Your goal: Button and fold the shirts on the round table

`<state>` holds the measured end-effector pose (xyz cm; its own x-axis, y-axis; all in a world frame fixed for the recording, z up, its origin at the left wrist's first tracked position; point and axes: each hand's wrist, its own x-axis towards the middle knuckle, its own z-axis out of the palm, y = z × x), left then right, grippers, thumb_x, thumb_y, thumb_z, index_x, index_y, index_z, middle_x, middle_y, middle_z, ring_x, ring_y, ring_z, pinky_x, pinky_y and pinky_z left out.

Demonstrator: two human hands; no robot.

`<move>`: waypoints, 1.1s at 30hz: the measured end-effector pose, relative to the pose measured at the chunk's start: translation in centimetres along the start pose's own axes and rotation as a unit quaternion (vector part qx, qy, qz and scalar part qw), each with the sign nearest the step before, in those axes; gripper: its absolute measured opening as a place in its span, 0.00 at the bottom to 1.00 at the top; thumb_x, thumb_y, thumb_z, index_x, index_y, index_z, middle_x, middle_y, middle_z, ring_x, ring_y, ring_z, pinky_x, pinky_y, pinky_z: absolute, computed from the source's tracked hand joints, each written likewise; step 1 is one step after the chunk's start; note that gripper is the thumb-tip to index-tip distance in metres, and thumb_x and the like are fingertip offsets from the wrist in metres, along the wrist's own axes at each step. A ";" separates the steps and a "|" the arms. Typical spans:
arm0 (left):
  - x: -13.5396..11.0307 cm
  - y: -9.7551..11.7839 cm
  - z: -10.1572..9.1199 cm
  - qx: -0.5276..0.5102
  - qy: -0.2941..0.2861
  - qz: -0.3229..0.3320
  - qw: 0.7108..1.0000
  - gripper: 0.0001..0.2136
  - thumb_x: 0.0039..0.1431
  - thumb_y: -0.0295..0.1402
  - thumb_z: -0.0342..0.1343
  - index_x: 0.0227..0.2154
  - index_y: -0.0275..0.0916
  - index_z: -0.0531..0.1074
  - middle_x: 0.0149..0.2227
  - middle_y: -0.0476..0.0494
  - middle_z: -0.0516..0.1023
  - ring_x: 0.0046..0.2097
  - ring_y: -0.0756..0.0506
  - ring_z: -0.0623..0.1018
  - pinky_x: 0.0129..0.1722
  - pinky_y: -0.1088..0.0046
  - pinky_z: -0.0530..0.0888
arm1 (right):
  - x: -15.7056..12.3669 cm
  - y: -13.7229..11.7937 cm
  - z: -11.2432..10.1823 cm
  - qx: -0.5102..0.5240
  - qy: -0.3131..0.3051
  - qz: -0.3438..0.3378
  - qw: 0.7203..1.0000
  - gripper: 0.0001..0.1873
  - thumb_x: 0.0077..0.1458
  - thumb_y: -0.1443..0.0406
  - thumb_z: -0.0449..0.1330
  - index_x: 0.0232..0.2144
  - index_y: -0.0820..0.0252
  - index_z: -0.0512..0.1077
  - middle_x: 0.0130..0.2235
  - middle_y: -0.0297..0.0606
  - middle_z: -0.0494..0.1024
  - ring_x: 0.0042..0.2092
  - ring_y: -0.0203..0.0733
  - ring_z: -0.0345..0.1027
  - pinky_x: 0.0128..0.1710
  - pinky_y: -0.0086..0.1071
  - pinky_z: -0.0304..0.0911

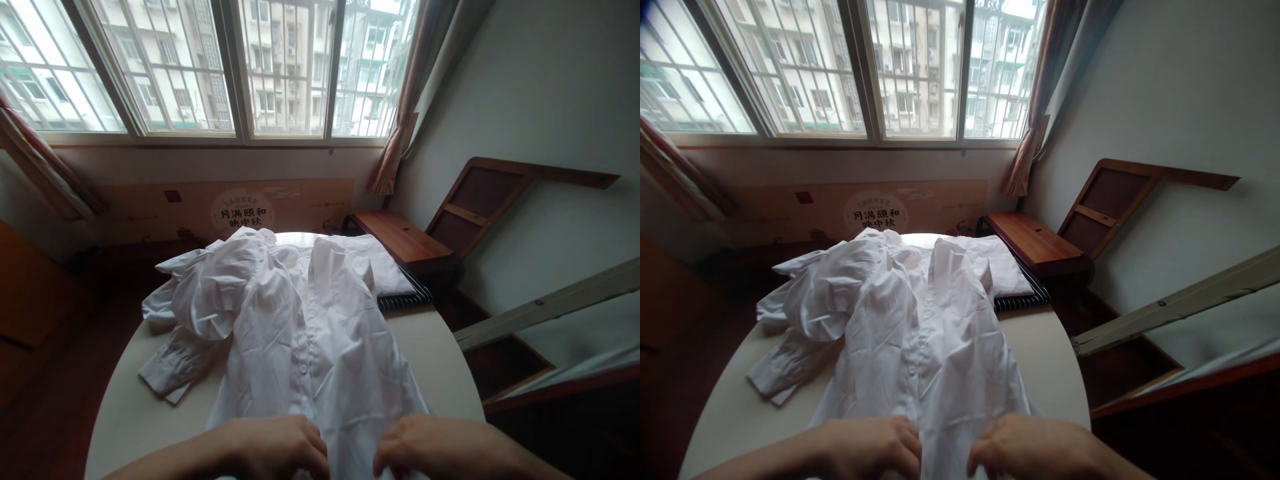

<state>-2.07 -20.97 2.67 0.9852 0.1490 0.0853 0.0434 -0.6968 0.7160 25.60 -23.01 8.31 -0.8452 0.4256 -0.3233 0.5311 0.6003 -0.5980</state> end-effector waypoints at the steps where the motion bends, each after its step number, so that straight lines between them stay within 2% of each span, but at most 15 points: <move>1: 0.0 -0.1 -1.8 0.002 0.033 -0.008 0.999 0.07 0.55 0.38 0.59 0.31 0.40 0.72 0.33 0.46 0.77 0.36 0.47 0.75 0.41 0.71 0.69 | 0.8 0.5 -2.1 0.032 0.019 -0.010 0.999 0.22 0.47 0.69 0.64 0.47 0.53 0.73 0.36 0.34 0.79 0.37 0.40 0.73 0.37 0.30 0.65; 3: -0.2 -0.9 -6.6 0.055 0.145 -0.076 0.985 0.08 0.56 0.39 0.58 0.35 0.40 0.74 0.36 0.44 0.77 0.39 0.46 0.75 0.42 0.71 0.70 | 2.9 2.4 -6.7 0.079 0.145 0.000 0.986 0.13 0.53 0.62 0.61 0.43 0.56 0.74 0.37 0.36 0.78 0.38 0.40 0.72 0.40 0.32 0.65; 5: -0.7 -3.0 -12.1 0.156 0.302 -0.172 0.925 0.08 0.58 0.38 0.56 0.34 0.39 0.74 0.36 0.42 0.77 0.40 0.45 0.75 0.43 0.68 0.70 | 5.7 5.5 -11.5 0.093 0.344 0.037 0.933 0.12 0.54 0.60 0.60 0.40 0.59 0.73 0.40 0.39 0.78 0.40 0.41 0.72 0.42 0.34 0.66; 7: -1.3 -6.0 -17.2 0.240 0.406 -0.248 0.847 0.09 0.59 0.37 0.54 0.37 0.37 0.74 0.40 0.40 0.78 0.44 0.42 0.75 0.48 0.63 0.69 | 9.1 9.3 -15.6 0.092 0.496 0.081 0.860 0.15 0.53 0.61 0.60 0.42 0.62 0.72 0.44 0.44 0.76 0.43 0.43 0.71 0.44 0.37 0.66; 9: -1.7 -9.4 -21.2 0.287 0.450 -0.309 0.787 0.12 0.60 0.37 0.52 0.42 0.35 0.73 0.43 0.38 0.77 0.47 0.40 0.74 0.50 0.60 0.67 | 12.2 13.2 -18.5 0.099 0.555 0.168 0.809 0.17 0.53 0.62 0.60 0.44 0.65 0.70 0.47 0.48 0.74 0.47 0.45 0.69 0.48 0.37 0.63; 11: -1.9 -12.7 -23.8 0.308 0.435 -0.345 0.773 0.15 0.60 0.38 0.51 0.44 0.34 0.72 0.45 0.36 0.76 0.49 0.38 0.74 0.51 0.59 0.66 | 14.6 16.4 -20.0 0.114 0.524 0.259 0.803 0.22 0.52 0.62 0.61 0.48 0.67 0.68 0.52 0.52 0.71 0.51 0.47 0.67 0.50 0.37 0.62; 15: -2.1 -17.1 -25.8 0.326 0.410 -0.385 0.760 0.10 0.56 0.38 0.56 0.38 0.40 0.74 0.41 0.36 0.77 0.49 0.35 0.74 0.50 0.50 0.64 | 16.6 19.9 -19.7 0.168 0.450 0.332 0.812 0.27 0.44 0.62 0.68 0.46 0.70 0.69 0.44 0.51 0.76 0.44 0.47 0.71 0.42 0.35 0.66; 19: -2.6 -18.8 -26.8 0.284 0.396 -0.492 0.722 0.09 0.51 0.37 0.60 0.32 0.38 0.73 0.36 0.35 0.77 0.49 0.34 0.73 0.49 0.49 0.63 | 15.5 21.1 -19.4 0.215 0.421 0.341 0.812 0.20 0.41 0.60 0.71 0.33 0.68 0.72 0.30 0.42 0.77 0.30 0.41 0.72 0.29 0.31 0.67; 22: -3.0 -19.0 -27.7 0.243 0.385 -0.541 0.708 0.06 0.50 0.33 0.59 0.27 0.35 0.74 0.35 0.37 0.78 0.47 0.36 0.74 0.49 0.56 0.64 | 13.7 21.2 -20.8 0.330 0.391 0.255 0.820 0.16 0.42 0.61 0.70 0.31 0.67 0.73 0.27 0.40 0.77 0.25 0.37 0.69 0.25 0.29 0.65; 24: -3.2 -18.9 -28.2 0.229 0.403 -0.546 0.698 0.04 0.49 0.32 0.59 0.25 0.35 0.74 0.34 0.37 0.78 0.46 0.37 0.75 0.48 0.59 0.65 | 12.3 21.0 -22.3 0.401 0.389 0.182 0.809 0.15 0.41 0.64 0.71 0.31 0.66 0.74 0.28 0.40 0.78 0.26 0.36 0.70 0.26 0.28 0.66; 26: -3.2 -18.7 -28.6 0.225 0.441 -0.536 0.684 0.04 0.50 0.32 0.58 0.26 0.38 0.74 0.36 0.39 0.79 0.45 0.38 0.75 0.47 0.62 0.67 | 10.9 20.8 -23.6 0.421 0.426 0.139 0.788 0.14 0.42 0.66 0.69 0.33 0.65 0.75 0.31 0.41 0.79 0.28 0.37 0.71 0.29 0.28 0.67; 28: -3.1 -18.5 -28.9 0.213 0.498 -0.509 0.670 0.07 0.56 0.35 0.53 0.34 0.40 0.75 0.39 0.41 0.78 0.44 0.42 0.75 0.43 0.68 0.69 | 9.8 20.9 -24.4 0.399 0.465 0.138 0.778 0.11 0.47 0.67 0.66 0.36 0.65 0.75 0.34 0.43 0.80 0.32 0.39 0.73 0.33 0.30 0.68; 29: -3.1 -18.4 -28.9 0.205 0.523 -0.496 0.662 0.10 0.59 0.36 0.50 0.39 0.40 0.73 0.41 0.42 0.78 0.42 0.45 0.75 0.40 0.71 0.70 | 9.3 21.0 -24.5 0.364 0.470 0.171 0.786 0.10 0.49 0.67 0.64 0.36 0.65 0.75 0.35 0.44 0.79 0.33 0.40 0.73 0.35 0.31 0.68; 31: -3.1 -18.2 -28.9 0.178 0.563 -0.479 0.649 0.14 0.64 0.36 0.44 0.45 0.38 0.70 0.41 0.41 0.77 0.37 0.48 0.76 0.34 0.74 0.70 | 8.9 21.5 -24.2 0.251 0.456 0.296 0.801 0.09 0.50 0.68 0.63 0.36 0.66 0.76 0.37 0.48 0.79 0.38 0.46 0.73 0.38 0.35 0.68; 33: -2.9 -18.0 -28.7 0.153 0.586 -0.471 0.641 0.14 0.65 0.35 0.41 0.46 0.36 0.68 0.38 0.40 0.77 0.33 0.48 0.75 0.31 0.74 0.69 | 9.5 21.9 -23.5 0.137 0.439 0.414 0.786 0.11 0.46 0.69 0.64 0.35 0.68 0.76 0.40 0.53 0.77 0.45 0.54 0.71 0.43 0.42 0.66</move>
<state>-10.43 11.22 9.42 -0.2961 0.9047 0.3062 0.7353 0.0113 0.6777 30.63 10.10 9.40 0.2144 0.9684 -0.1271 0.7421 -0.2461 -0.6234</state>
